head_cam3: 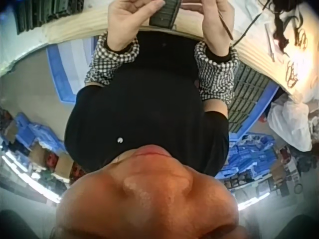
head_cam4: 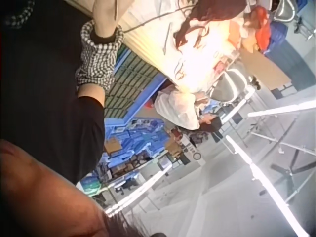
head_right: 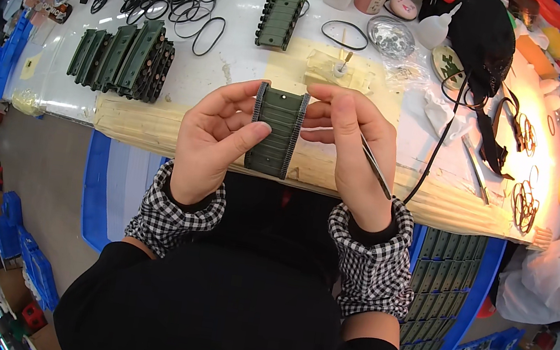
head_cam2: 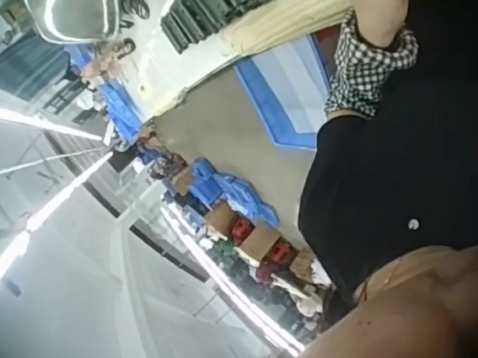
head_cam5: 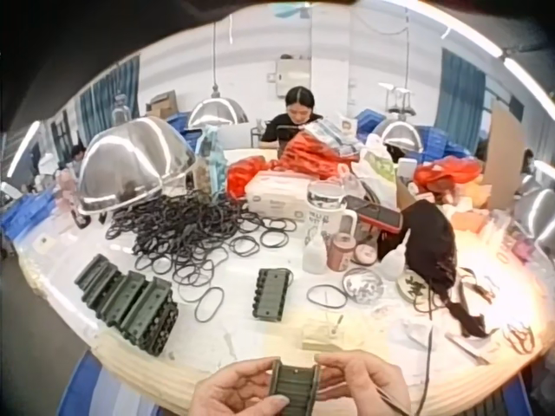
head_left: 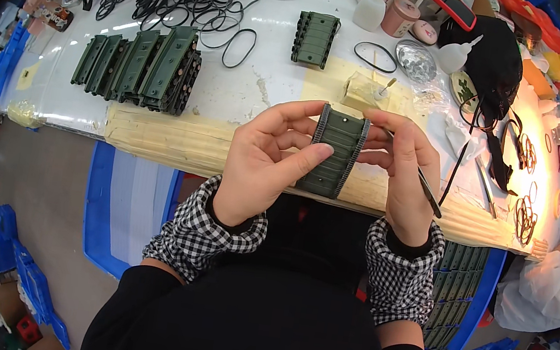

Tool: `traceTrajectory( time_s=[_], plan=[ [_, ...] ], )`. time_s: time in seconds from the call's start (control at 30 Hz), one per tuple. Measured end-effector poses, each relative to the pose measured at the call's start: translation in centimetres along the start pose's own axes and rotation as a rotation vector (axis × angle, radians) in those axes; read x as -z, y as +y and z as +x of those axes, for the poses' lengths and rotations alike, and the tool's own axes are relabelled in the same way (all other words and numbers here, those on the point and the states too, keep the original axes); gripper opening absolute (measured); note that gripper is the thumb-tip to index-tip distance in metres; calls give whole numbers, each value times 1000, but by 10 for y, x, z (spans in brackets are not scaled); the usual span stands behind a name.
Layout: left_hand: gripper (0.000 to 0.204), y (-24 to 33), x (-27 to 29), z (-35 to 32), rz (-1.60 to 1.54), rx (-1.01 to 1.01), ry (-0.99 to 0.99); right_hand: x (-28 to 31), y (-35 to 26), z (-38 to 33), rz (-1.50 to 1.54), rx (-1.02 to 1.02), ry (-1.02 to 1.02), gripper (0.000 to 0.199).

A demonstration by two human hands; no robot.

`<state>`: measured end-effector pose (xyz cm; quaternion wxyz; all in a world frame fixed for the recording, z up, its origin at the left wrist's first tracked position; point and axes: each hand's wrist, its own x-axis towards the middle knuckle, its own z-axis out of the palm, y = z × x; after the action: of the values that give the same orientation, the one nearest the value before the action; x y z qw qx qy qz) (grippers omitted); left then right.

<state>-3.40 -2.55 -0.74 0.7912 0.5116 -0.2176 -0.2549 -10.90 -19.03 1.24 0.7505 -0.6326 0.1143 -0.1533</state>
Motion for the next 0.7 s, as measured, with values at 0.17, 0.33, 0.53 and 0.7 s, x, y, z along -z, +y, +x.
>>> traceTrajectory(
  time_s=[0.17,0.33,0.53,0.7],
  plan=[
    [45,2,-2,1,-69,45,13,-7,0,-5,12,-27,28,31],
    [41,-1,0,-1,-147,89,1,-8,0,-4,-71,-45,-43,26],
    [41,6,5,-3,-347,234,-10,-10,4,-3,-18,-86,3,28],
    [44,-6,10,-13,-184,174,-121,-8,7,-2,6,-86,54,27]
  ],
)
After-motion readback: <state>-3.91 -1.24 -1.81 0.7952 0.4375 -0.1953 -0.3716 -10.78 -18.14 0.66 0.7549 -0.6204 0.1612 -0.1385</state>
